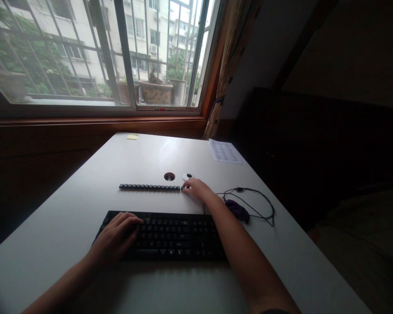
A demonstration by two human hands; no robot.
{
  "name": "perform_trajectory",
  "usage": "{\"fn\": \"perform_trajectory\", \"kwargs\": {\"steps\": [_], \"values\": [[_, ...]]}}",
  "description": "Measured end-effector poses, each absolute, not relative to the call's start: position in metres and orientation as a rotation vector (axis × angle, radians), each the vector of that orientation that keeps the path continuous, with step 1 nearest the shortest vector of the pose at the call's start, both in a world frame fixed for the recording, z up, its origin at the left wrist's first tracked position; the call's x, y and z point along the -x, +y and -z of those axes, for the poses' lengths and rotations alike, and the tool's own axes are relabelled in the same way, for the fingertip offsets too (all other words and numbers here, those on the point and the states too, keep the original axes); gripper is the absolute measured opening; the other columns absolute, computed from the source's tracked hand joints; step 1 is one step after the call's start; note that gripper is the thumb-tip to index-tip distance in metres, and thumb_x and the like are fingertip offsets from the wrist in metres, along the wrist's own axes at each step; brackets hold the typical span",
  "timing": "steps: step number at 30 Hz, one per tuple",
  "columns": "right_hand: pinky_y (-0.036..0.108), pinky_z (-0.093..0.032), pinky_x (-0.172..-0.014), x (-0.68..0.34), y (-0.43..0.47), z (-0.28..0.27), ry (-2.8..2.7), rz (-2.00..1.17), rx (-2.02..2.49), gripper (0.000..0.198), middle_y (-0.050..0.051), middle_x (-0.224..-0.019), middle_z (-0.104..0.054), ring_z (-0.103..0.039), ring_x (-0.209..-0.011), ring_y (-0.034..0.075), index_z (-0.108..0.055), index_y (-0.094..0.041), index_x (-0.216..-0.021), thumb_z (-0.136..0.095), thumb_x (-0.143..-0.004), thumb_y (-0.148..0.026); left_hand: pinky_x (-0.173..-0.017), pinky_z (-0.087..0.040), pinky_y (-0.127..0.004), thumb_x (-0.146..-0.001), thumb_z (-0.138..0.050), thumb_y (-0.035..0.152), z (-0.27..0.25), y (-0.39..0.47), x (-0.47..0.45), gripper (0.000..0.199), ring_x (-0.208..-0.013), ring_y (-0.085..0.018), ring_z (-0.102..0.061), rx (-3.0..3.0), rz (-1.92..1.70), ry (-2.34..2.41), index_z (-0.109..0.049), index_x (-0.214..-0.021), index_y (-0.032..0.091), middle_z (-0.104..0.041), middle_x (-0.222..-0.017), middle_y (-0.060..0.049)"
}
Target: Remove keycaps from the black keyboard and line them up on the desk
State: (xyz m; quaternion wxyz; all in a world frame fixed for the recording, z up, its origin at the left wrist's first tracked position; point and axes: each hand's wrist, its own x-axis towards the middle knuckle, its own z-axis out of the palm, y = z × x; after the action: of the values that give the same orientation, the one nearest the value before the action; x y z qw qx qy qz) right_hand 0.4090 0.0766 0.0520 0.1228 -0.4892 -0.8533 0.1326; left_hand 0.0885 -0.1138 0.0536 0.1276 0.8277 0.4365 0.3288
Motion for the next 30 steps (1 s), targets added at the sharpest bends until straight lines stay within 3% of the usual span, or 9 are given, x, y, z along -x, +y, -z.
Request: {"fn": "perform_trajectory", "kwargs": {"steps": [30], "values": [[0.026,-0.046,-0.075,-0.4083,0.0766,-0.0485,-2.465,-0.417,1.367,0.025,0.002,-0.087,-0.068,-0.062,-0.076,0.015,-0.073,-0.021,-0.104,-0.072,-0.080,-0.027,-0.080,-0.054,-0.039,-0.091,-0.051,0.013,-0.0545,-0.1142,-0.0886,0.019,-0.094,-0.022,-0.058,-2.439,-0.936,1.247,-0.058,-0.105,0.023,-0.062,-0.103,-0.007]]}}
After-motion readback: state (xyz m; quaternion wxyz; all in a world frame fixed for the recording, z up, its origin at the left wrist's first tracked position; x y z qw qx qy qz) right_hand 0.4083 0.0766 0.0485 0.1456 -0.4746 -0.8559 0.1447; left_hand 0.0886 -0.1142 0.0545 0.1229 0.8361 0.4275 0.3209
